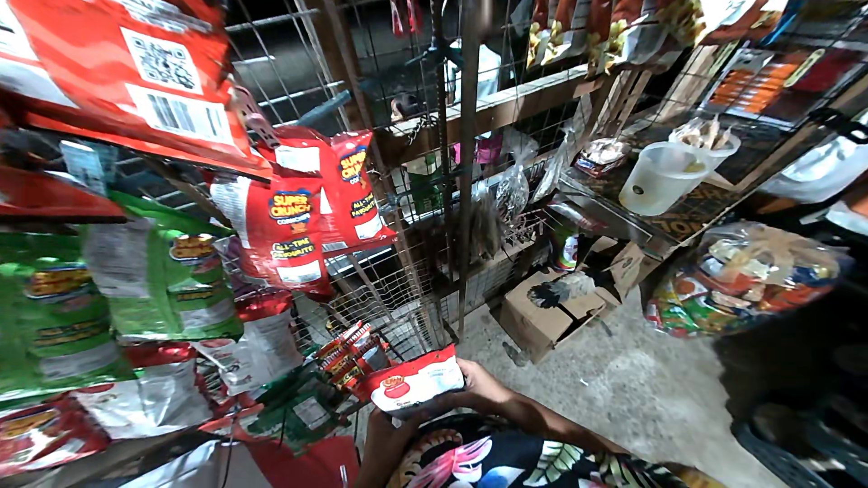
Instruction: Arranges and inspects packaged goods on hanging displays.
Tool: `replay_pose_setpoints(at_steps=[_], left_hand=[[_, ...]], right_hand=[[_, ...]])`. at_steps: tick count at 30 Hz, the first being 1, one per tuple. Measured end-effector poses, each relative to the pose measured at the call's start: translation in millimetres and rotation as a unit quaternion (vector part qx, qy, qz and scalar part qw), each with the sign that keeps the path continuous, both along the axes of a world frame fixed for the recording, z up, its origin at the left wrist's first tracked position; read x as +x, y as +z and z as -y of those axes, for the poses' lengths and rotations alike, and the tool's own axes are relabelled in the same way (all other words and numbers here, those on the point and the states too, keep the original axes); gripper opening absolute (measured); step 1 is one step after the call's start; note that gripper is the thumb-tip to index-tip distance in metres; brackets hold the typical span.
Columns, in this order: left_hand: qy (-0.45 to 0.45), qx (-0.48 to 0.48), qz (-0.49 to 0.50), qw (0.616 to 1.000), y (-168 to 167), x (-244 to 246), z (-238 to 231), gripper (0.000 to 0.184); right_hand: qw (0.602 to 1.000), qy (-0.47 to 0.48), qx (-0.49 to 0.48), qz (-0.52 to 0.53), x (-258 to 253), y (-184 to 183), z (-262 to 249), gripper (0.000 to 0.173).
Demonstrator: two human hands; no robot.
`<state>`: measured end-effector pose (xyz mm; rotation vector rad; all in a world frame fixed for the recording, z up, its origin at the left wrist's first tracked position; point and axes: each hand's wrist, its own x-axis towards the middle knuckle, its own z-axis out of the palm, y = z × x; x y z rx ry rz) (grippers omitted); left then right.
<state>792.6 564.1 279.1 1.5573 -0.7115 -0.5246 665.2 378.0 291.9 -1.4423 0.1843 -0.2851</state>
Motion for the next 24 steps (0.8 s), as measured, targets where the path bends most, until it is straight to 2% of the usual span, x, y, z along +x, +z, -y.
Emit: replay_pose_setpoints(at_steps=[6, 8, 13, 24], left_hand=[[0.016, 0.042, 0.014, 0.999, 1.2, -0.3, 0.1, 0.053], [0.02, 0.045, 0.019, 0.999, 1.2, -0.6, 0.7, 0.055], [0.013, 0.04, 0.028, 0.999, 6.2, -3.5, 1.7, 0.047], [-0.003, 0.057, 0.025, 0.998, 1.5, -6.6, 1.0, 0.052]], right_hand=[[1.0, -0.004, -0.006, -0.03, -1.0, 3.5, 1.5, 0.058], [1.0, -0.003, -0.001, -0.029, -1.4, 6.4, 1.9, 0.057], [1.0, 0.002, -0.001, -0.019, -2.6, 6.7, 3.2, 0.056], [1.0, -0.002, -0.002, -0.014, -10.7, 1.4, 3.7, 0.058]])
